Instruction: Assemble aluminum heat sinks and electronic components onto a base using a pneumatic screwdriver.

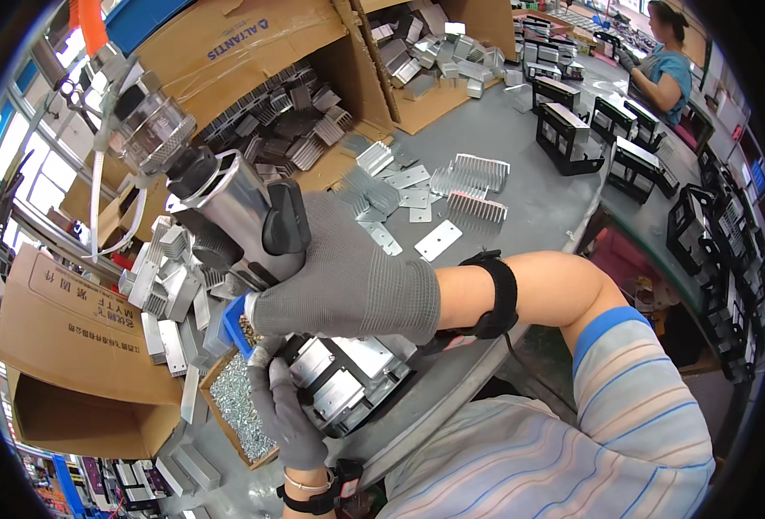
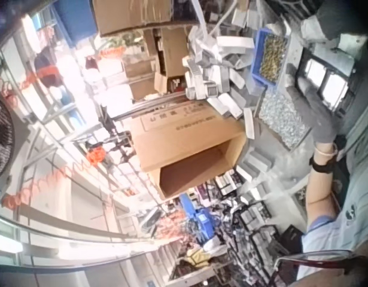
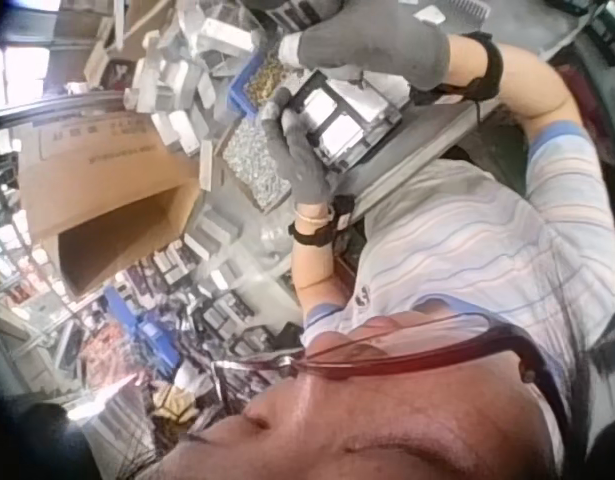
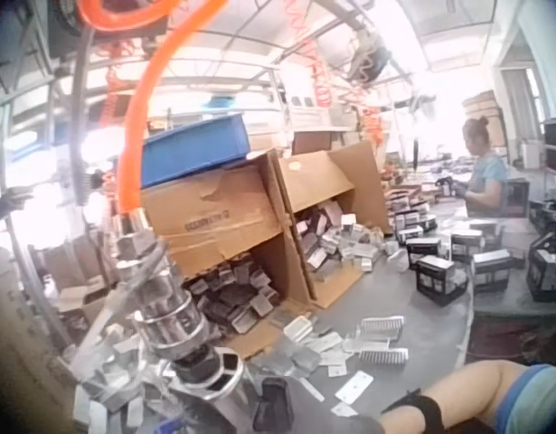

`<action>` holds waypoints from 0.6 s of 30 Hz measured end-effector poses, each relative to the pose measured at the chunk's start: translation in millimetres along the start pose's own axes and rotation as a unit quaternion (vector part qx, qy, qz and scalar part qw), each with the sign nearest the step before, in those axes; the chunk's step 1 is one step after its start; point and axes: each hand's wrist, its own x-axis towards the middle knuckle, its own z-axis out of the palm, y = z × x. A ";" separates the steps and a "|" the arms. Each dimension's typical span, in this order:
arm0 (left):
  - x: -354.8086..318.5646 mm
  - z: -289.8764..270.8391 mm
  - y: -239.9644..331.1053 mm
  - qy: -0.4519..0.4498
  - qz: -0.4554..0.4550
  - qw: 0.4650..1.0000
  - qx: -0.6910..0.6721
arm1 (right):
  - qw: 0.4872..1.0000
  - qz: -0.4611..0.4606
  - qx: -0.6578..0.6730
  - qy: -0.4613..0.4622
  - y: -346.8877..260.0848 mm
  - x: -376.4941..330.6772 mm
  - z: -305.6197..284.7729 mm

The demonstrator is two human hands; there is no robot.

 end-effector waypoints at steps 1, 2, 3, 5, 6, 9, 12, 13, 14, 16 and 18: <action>1.9 -0.9 2.1 -0.008 -0.012 1.000 -0.012 | 1.000 0.007 0.006 0.008 -3.4 0.0 0.0; 2.0 -2.5 -4.3 0.002 -0.012 0.998 -0.057 | 1.000 0.015 0.012 0.015 -7.9 -0.2 0.5; 3.6 -7.8 -3.9 -0.001 -0.011 0.998 -0.057 | 1.000 0.014 0.011 0.018 -16.5 -1.2 1.0; 5.3 -21.5 3.9 -0.003 0.116 0.977 0.181 | 0.982 0.139 0.119 0.040 -37.4 -3.0 5.5; 2.1 -21.0 15.0 0.006 0.140 0.970 0.201 | 0.979 0.129 0.155 0.043 -43.9 -3.3 9.1; -1.6 -21.1 22.8 -0.067 0.218 0.927 0.298 | 0.976 0.112 0.185 0.024 -40.9 -0.3 14.6; -4.5 -21.4 9.9 -0.053 0.228 0.939 0.253 | 0.970 0.083 0.227 -0.001 -37.5 3.0 20.4; -5.4 -21.5 8.1 -0.050 0.237 0.943 0.229 | 0.968 0.073 0.240 -0.008 -36.3 3.8 21.8; -7.7 -21.4 6.6 -0.036 0.230 0.950 0.210 | 0.965 0.062 0.253 -0.015 -35.0 4.5 23.0; -10.8 -20.9 5.6 -0.023 0.228 0.951 0.206 | 0.960 0.041 0.278 -0.024 -30.4 6.0 24.7; -12.3 -20.0 6.1 -0.012 0.226 0.953 0.202 | 0.953 0.019 0.301 -0.033 -25.6 7.4 25.4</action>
